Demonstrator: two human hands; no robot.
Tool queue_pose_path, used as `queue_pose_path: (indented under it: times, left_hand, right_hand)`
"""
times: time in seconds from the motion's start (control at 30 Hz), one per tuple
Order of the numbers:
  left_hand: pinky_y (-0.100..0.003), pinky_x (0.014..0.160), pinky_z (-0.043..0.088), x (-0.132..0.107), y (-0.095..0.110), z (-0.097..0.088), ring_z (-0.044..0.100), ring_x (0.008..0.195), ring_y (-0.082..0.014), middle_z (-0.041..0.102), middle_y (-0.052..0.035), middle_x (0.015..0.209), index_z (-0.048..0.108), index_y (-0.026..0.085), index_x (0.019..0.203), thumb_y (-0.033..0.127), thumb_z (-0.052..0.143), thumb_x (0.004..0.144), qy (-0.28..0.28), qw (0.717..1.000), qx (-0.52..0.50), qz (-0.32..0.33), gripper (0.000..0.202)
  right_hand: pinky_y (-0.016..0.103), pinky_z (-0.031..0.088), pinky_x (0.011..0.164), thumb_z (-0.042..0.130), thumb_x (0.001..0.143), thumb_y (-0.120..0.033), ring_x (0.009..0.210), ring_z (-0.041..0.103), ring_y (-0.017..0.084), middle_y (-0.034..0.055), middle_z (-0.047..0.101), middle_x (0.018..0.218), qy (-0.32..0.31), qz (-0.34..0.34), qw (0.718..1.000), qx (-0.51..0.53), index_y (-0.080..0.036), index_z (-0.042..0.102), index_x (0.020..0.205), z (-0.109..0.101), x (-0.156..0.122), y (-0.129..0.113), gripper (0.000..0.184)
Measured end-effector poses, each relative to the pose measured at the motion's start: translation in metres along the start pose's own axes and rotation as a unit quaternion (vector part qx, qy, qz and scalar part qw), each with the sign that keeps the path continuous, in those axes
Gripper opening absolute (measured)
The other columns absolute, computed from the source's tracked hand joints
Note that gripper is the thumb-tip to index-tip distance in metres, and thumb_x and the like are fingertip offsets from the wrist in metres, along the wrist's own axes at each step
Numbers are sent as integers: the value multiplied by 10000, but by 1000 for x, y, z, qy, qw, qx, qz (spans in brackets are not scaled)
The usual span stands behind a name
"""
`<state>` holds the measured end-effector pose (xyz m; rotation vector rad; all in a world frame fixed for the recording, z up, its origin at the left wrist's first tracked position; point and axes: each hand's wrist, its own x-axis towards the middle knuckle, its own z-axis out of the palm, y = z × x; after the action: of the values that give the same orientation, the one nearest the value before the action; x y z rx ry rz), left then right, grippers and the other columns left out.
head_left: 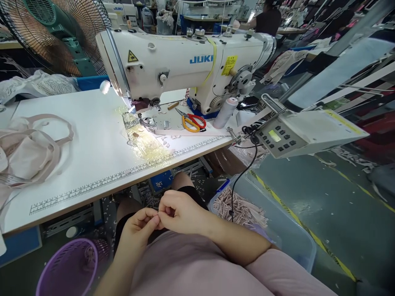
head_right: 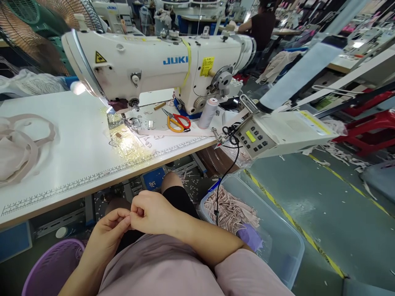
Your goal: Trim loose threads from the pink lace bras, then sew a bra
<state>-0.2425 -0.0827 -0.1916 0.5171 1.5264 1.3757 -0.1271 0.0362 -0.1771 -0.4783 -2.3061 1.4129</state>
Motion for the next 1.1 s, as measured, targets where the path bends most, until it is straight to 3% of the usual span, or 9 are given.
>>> queue_pose_path:
  times: [0.53, 0.87, 1.1]
  left_hand:
    - [-217, 623, 493, -2, -1, -1, 601, 638, -152, 671, -18, 636, 703, 195, 649, 285, 715, 679, 22, 997, 65, 25, 96]
    - [-236, 606, 490, -3, 4, 3, 601, 622, -166, 666, -23, 617, 698, 190, 637, 278, 687, 680, 37, 994, 102, 25, 99]
    - [-214, 594, 475, -2, -1, 5, 596, 610, -147, 662, -13, 614, 686, 181, 634, 282, 681, 692, 26, 995, 96, 6, 117]
  right_hand:
    - [151, 380, 491, 644, 661, -134, 578, 467, 69, -32, 481, 654, -10, 39, 997, 72, -158, 590, 664, 1, -1, 3, 60]
    - [171, 347, 504, 623, 656, -107, 577, 452, 78, -41, 472, 611, 1, 52, 996, 72, -164, 548, 606, 5, 0, 4, 107]
    - [179, 302, 479, 563, 569, -14, 557, 402, 76, -53, 414, 587, 16, 78, 993, 91, -164, 451, 535, 15, 3, 8, 190]
